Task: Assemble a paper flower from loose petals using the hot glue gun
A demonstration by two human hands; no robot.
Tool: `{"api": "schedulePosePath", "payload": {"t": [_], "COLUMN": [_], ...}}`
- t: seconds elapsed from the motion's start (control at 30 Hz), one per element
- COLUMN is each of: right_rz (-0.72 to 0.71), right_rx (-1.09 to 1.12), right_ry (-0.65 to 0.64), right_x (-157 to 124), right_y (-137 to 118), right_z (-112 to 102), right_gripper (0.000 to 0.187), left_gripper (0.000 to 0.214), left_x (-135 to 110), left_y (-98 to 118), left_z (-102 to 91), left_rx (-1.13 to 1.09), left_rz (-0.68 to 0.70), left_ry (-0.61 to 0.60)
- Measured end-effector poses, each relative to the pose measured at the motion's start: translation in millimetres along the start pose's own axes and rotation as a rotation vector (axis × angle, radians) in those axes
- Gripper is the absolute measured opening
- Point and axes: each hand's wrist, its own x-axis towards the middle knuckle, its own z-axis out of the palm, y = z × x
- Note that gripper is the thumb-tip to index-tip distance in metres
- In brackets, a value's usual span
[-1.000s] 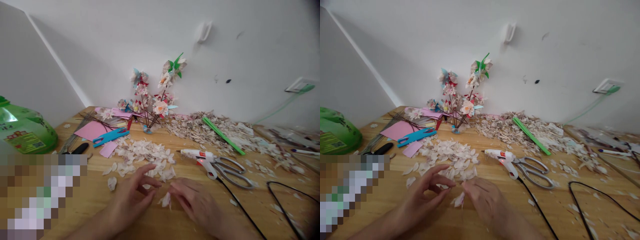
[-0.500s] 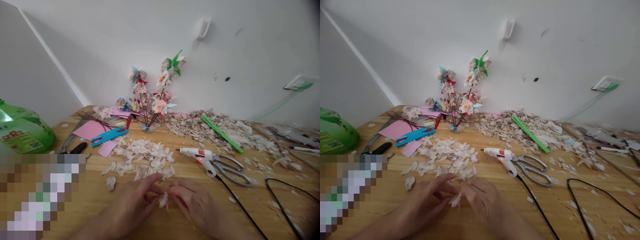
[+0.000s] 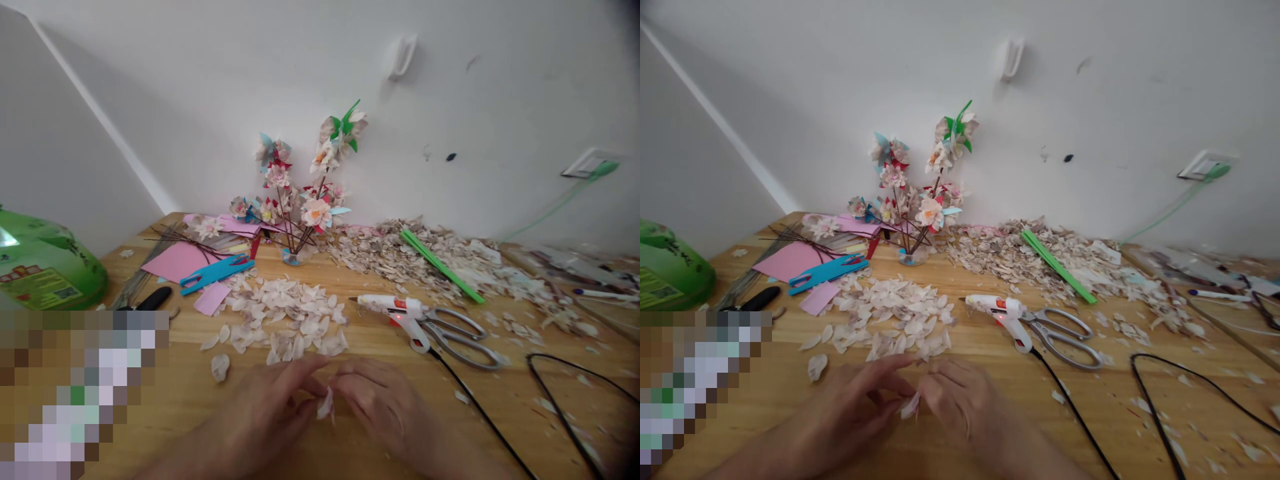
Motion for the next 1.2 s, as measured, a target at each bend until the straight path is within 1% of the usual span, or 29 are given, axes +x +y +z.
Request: {"api": "schedulePosePath", "payload": {"t": [0.13, 0.27, 0.4, 0.57, 0.73, 0.8, 0.87, 0.93, 1.0, 1.07, 1.13, 1.2], "right_rz": [0.061, 0.036, 0.016, -0.029, -0.017, -0.029, -0.016, 0.055, 0.177, 0.363, 0.534, 0.645], "right_rx": [0.079, 0.016, 0.001, -0.046, -0.053, -0.038, -0.016, 0.024, 0.078, 0.191, 0.344, 0.482], "right_ry": [-0.047, -0.081, -0.078, -0.058, -0.045, -0.025, -0.017, -0.019, 0.051, 0.176, 0.299, 0.348], "right_x": [6, 8, 8, 6, 7, 6, 4, 0, -4, -7, -8, -7], "right_y": [-3, -4, -4, -3, -2, -2, -1, 1, 3, 5, 6, 5], "right_z": [-3, -4, -4, -3, -3, -4, -3, 0, 5, 13, 20, 24], "right_gripper": [0.030, 0.035, 0.034, 0.033, 0.035, 0.035, 0.029, 0.018, 0.013, 0.019, 0.029, 0.035], "left_gripper": [0.047, 0.047, 0.046, 0.046, 0.049, 0.052, 0.058, 0.064, 0.067, 0.065, 0.063, 0.066], "left_x": [-1, -2, -3, -3, -3, -3, -4, -4, -4, -2, 1, 4], "left_y": [-1, -3, -4, -4, -4, -4, -4, -5, -5, -7, -8, -10], "left_z": [0.7, 1.3, 1.2, 0.5, -0.3, -0.3, 0.2, 1.0, 1.7, 1.8, 1.3, 0.7], "left_rx": [0.047, 0.116, 0.180, 0.191, 0.201, 0.187, 0.114, -0.027, -0.222, -0.451, -0.671, -0.830], "left_rz": [0.032, 0.049, 0.054, 0.064, 0.081, 0.093, 0.094, 0.063, -0.023, -0.135, -0.225, -0.269], "left_ry": [-0.013, -0.029, -0.043, -0.046, -0.063, -0.075, -0.069, -0.024, 0.043, 0.077, 0.069, 0.060]}}
